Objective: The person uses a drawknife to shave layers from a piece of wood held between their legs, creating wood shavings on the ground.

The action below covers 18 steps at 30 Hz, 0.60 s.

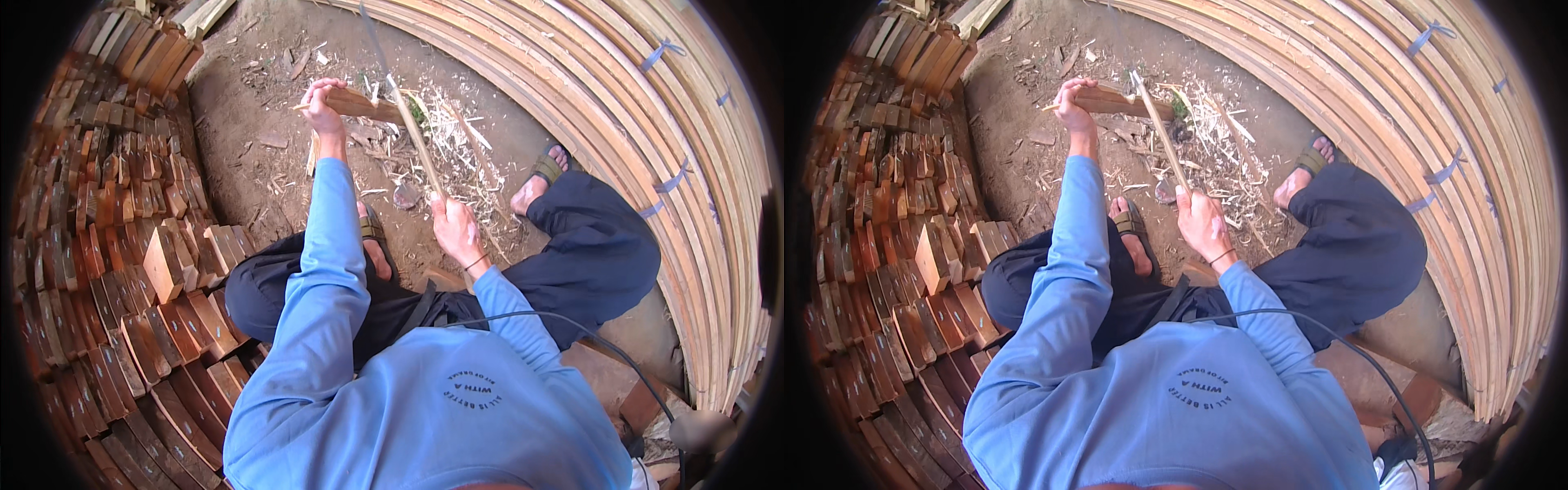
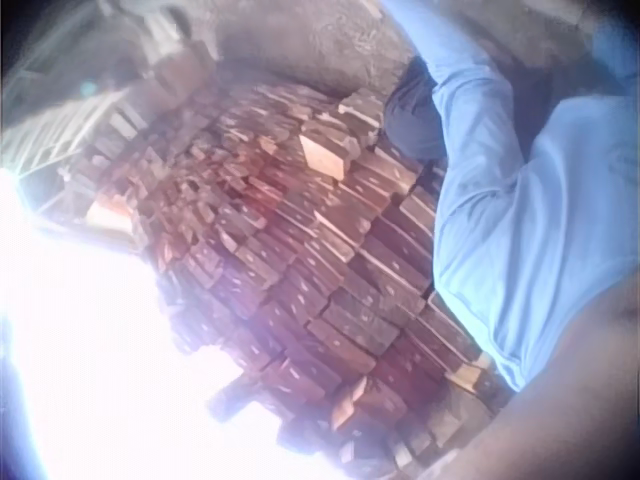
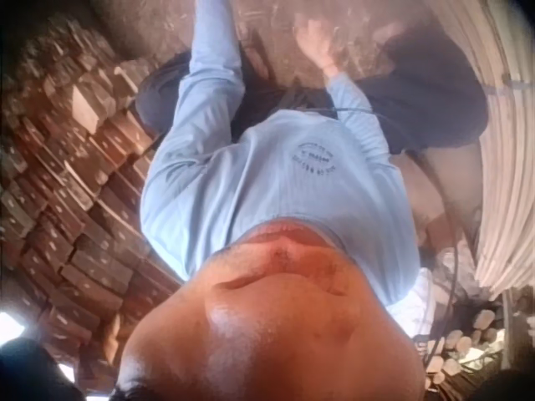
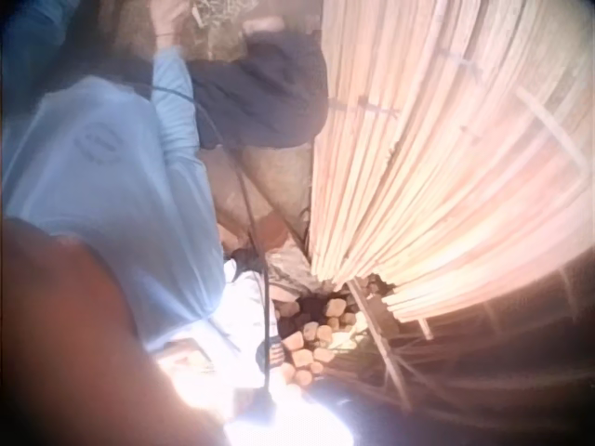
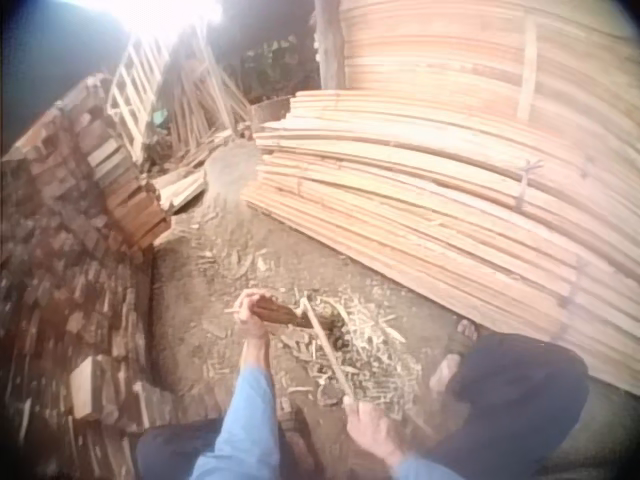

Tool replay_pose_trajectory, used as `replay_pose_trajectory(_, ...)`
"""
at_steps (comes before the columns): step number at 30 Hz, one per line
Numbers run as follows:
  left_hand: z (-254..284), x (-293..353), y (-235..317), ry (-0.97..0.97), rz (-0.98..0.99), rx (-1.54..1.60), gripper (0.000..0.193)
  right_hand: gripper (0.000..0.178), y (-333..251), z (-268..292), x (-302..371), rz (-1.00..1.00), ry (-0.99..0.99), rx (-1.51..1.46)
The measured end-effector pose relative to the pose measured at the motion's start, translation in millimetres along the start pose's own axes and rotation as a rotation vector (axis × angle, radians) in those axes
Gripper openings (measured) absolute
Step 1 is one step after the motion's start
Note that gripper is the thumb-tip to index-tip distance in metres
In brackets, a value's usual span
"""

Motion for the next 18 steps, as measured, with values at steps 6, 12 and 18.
replay_pose_trajectory(6, 6.4, -1.6, -9.6, 0.019, 0.04, 0.104, 0.023, 0.055, 51.9, -24.8, 7.2, -0.126, -0.132, 0.078)
replay_pose_trajectory(12, 3.2, -3.1, -7.3, -0.023, 0.011, 0.03, 0.026, 0.057, 39.0, -18.2, 3.7, -0.183, -0.11, 0.049)
replay_pose_trajectory(18, 7.7, -3.2, -1.1, 0.014, 0.003, -0.02, 0.026, 0.054, -7.6, -0.2, 1.4, -0.033, -0.062, 0.005)
Point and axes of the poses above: each hand's wrist, its own x-axis away from the middle knuckle, its own z-axis out of the back of the hand, y = z × x, the point moved 8 cm from there along -x, towards the middle knuckle, and after that the axes turned 13 degrees about -x, right-handed, at the moved point
